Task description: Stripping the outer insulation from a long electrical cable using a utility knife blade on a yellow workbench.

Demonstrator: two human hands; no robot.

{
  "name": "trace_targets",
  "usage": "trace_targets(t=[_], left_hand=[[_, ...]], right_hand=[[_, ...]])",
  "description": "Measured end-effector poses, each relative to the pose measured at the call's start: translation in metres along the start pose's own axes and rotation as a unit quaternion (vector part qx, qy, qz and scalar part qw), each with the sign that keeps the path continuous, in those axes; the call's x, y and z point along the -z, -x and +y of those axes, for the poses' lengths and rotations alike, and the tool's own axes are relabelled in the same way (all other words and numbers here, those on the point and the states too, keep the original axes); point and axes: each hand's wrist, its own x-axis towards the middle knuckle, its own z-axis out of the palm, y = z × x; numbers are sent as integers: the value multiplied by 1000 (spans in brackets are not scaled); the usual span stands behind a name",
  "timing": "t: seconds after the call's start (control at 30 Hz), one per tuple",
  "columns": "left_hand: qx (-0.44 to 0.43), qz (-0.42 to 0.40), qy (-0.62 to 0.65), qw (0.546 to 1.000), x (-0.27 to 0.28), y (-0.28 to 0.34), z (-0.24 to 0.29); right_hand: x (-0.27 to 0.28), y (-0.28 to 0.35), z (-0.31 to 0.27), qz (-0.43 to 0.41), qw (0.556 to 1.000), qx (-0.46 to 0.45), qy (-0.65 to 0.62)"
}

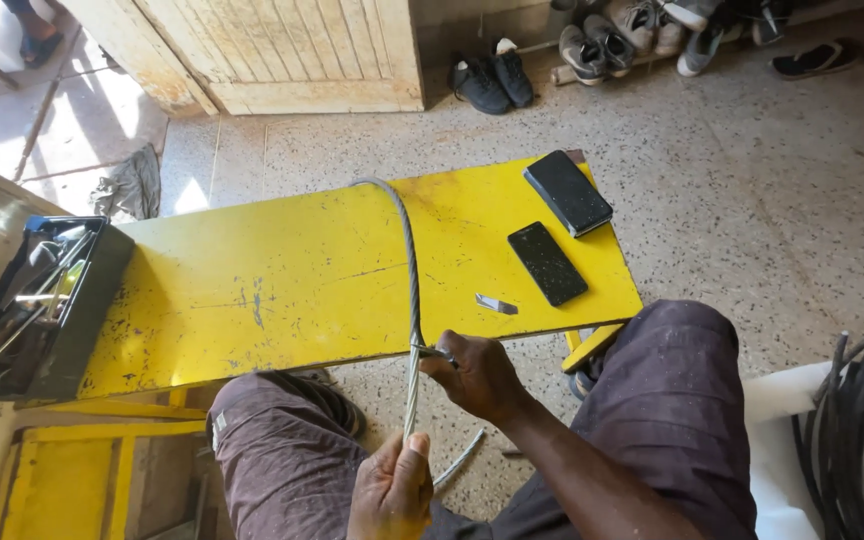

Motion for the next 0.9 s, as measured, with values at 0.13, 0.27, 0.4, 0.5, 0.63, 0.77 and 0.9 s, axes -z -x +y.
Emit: trace_targets(t=[0.13, 0.27, 0.4, 0.5, 0.63, 0.77, 0.9], left_hand=[[132, 26, -440, 888, -15, 7, 64], [66, -18, -426, 902, -9, -10, 67], [90, 103, -82, 987, -25, -18, 62], [80, 156, -93, 980, -32, -18, 55], [53, 209, -260, 941, -30, -23, 25], [43, 213, -312, 925, -27, -21, 9], [78, 185, -325, 924, -34, -20, 0]], right_hand=[[17, 2, -32, -72, 996, -50, -13], [28, 4, -70, -150, 986, 2, -78], [34, 8, -96, -193, 928, -225, -227], [26, 8, -103, -118, 841, -437, -297], [21, -6, -135, -134, 830, -529, -119], [17, -5, -119, -198, 857, -474, -24], [23, -10, -118, -206, 834, -512, 10]])
